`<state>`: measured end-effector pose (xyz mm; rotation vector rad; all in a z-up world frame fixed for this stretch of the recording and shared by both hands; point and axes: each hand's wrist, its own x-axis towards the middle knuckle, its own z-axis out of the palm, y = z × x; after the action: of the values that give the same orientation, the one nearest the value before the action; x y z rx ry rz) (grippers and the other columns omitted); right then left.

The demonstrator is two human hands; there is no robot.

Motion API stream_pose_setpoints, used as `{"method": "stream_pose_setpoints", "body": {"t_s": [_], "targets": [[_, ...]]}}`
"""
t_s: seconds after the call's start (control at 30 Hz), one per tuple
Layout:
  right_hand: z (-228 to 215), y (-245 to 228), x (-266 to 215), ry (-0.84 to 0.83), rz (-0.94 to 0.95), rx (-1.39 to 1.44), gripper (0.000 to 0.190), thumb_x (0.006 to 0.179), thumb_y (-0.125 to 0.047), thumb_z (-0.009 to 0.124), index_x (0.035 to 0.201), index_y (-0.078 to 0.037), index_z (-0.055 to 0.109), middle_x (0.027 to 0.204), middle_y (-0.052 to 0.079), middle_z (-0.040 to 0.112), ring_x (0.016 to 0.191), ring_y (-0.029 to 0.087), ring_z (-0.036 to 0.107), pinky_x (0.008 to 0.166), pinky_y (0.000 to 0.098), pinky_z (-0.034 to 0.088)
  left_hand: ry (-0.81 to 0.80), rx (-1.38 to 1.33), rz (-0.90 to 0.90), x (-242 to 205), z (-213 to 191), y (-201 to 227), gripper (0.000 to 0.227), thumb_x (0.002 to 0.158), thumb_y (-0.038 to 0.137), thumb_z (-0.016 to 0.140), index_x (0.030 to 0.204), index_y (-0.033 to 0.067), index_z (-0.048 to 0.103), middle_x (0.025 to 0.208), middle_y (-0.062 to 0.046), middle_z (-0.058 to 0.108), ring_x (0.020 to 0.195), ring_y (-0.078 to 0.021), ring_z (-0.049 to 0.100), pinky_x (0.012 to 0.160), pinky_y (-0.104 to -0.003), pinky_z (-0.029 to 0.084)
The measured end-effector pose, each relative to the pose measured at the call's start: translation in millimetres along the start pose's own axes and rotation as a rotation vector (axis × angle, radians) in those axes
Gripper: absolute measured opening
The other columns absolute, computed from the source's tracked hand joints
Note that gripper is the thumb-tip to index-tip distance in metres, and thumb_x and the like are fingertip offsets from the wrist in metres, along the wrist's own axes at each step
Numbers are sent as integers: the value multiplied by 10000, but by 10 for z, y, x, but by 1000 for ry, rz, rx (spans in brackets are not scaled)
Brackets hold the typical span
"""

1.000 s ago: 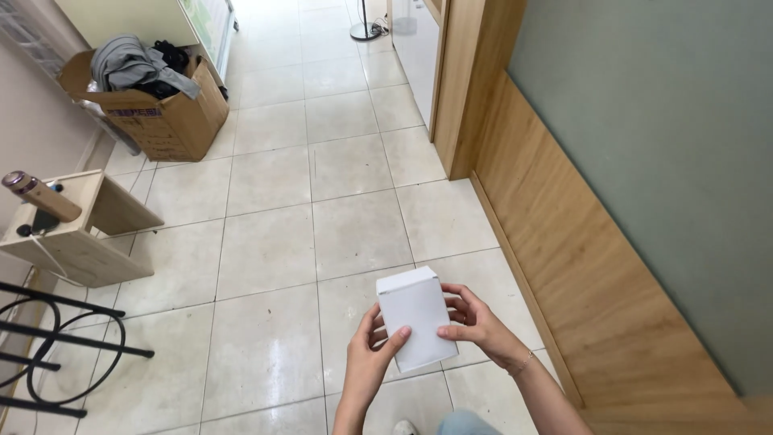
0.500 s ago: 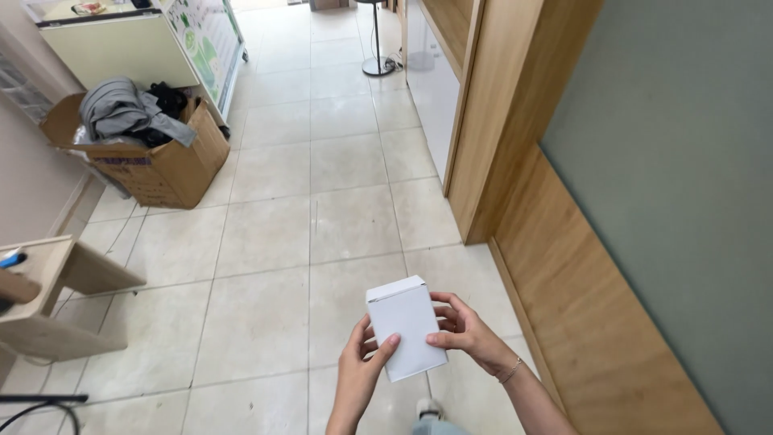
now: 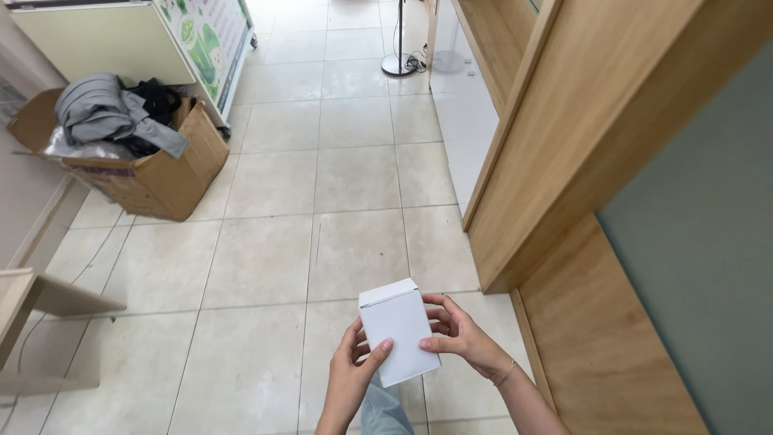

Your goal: The person repeatedly picks up small white boxes from a wooden counter and carries them to the entrance, stacking them on the floor next to other packages. The person walks back and forth between the counter and the entrance multiple times.

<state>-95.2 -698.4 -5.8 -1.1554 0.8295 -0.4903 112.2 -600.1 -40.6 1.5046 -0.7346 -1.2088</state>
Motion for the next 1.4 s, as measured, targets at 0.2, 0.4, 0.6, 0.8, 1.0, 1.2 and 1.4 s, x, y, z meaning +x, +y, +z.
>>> {"method": "stream_pose_setpoints", "body": {"t_s": [0.2, 0.4, 0.6, 0.8, 1.0, 1.2, 1.4], "targets": [[-316, -619, 1488, 29, 4, -1, 898, 692, -229, 859, 1472, -108, 428, 1352, 123, 628, 1198, 224, 634, 1023, 410, 532, -44, -69, 50, 1602, -175, 525, 783, 789, 292, 795, 1453, 17, 483, 1258, -214, 708, 1091, -297, 732, 886, -404, 610], [-644, -1171, 2823, 61, -26, -27, 900, 697, -246, 861, 1479, -101, 439, 1355, 130, 631, 1206, 223, 632, 1041, 396, 515, -80, -4, 41, 3014, -315, 1206, 797, 800, 291, 795, 1473, 35, 452, 1291, -184, 687, 1109, -276, 723, 896, -389, 597], [-1090, -1541, 4019, 77, -39, 69, 905, 704, -220, 853, 1484, -100, 411, 1356, 142, 633, 1194, 243, 629, 1036, 398, 501, -84, 44, 55, 4329, -288, 1635, 825, 785, 332, 811, 1471, 27, 470, 1300, -193, 705, 1123, -277, 732, 921, -380, 599], [-1813, -1911, 5351, 82, -35, 69, 911, 702, -197, 856, 1493, -101, 413, 1339, 148, 621, 1207, 235, 627, 1037, 396, 509, -91, 19, 22, 5769, -52, 2065, 820, 782, 319, 803, 1475, 44, 461, 1307, -186, 687, 1155, -281, 722, 924, -389, 613], [-2461, -2641, 6746, -12, -42, 63, 900, 714, -195, 851, 1490, -94, 406, 1363, 133, 616, 1207, 225, 615, 1041, 401, 507, -38, -7, 40, 7236, 110, 2487, 824, 786, 298, 798, 1482, 36, 440, 1280, -201, 701, 1131, -291, 727, 894, -398, 611], [-2819, -3124, 7920, -55, 1, 17, 906, 705, -219, 860, 1496, -107, 433, 1361, 135, 621, 1180, 233, 629, 1062, 393, 490, 33, -64, 34, 8509, 82, 2590, 798, 778, 286, 812, 1454, 28, 474, 1301, -192, 687, 1112, -276, 712, 881, -394, 596], [-3142, -3407, 9136, -33, 53, 19, 920, 691, -230, 872, 1493, -128, 433, 1361, 111, 625, 1211, 210, 634, 1070, 392, 492, 8, -60, -53, 9794, -45, 2887, 790, 774, 285, 816, 1447, 37, 485, 1278, -200, 706, 1102, -270, 726, 902, -389, 594]]}}
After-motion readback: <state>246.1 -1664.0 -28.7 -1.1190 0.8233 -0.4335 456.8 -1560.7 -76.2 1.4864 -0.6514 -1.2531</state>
